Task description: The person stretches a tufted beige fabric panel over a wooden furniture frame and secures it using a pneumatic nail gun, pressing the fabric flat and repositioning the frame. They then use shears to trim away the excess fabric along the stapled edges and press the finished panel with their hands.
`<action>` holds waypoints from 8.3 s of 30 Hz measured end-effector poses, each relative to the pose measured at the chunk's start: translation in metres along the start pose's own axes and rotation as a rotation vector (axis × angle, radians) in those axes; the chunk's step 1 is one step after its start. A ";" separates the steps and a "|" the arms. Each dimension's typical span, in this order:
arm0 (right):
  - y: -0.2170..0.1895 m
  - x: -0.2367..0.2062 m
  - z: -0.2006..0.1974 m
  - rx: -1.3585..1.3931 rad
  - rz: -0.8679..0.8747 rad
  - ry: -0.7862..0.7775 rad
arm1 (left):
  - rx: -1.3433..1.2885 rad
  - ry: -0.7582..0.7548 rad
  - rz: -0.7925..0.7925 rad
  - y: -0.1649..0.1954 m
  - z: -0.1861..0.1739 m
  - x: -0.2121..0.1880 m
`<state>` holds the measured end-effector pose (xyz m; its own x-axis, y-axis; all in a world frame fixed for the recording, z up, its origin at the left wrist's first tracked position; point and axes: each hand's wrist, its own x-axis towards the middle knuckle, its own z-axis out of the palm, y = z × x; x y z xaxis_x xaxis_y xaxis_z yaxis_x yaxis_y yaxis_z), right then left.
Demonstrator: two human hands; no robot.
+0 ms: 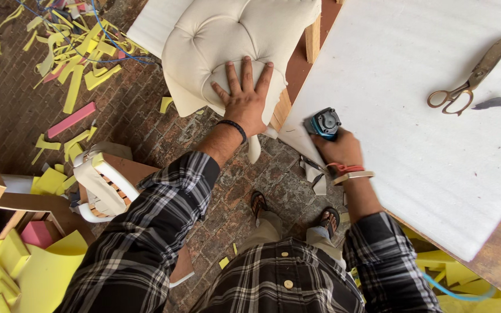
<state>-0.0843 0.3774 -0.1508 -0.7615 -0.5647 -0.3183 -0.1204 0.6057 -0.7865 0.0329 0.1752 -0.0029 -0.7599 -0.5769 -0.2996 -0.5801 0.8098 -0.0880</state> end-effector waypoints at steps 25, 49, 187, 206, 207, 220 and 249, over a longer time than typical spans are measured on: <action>-0.009 -0.058 0.143 0.380 0.091 0.480 | 0.174 0.574 1.004 -0.087 0.035 0.030; -0.040 0.067 0.062 0.215 -0.618 0.090 | 0.002 0.569 0.322 -0.004 0.029 0.004; -0.035 -0.139 0.141 -0.494 -0.435 0.505 | 0.115 1.051 0.864 -0.093 0.091 0.037; -0.082 -0.141 0.145 -0.775 -0.364 0.527 | 0.063 0.630 0.993 -0.149 0.026 0.034; -0.085 -0.143 0.146 -0.754 -0.394 0.530 | 0.041 0.633 1.001 -0.152 0.023 0.032; -0.110 -0.118 0.179 -0.813 -0.428 0.521 | -0.187 0.542 1.118 -0.160 0.014 0.041; 0.005 -0.071 -0.014 -0.545 0.176 0.347 | -0.452 0.750 0.445 -0.090 0.037 0.021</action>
<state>-0.0393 0.4284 -0.1251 -0.9489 -0.2735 -0.1571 -0.2108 0.9204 -0.3294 0.0800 0.0944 -0.0363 -0.8348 -0.2741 0.4774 -0.1350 0.9427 0.3051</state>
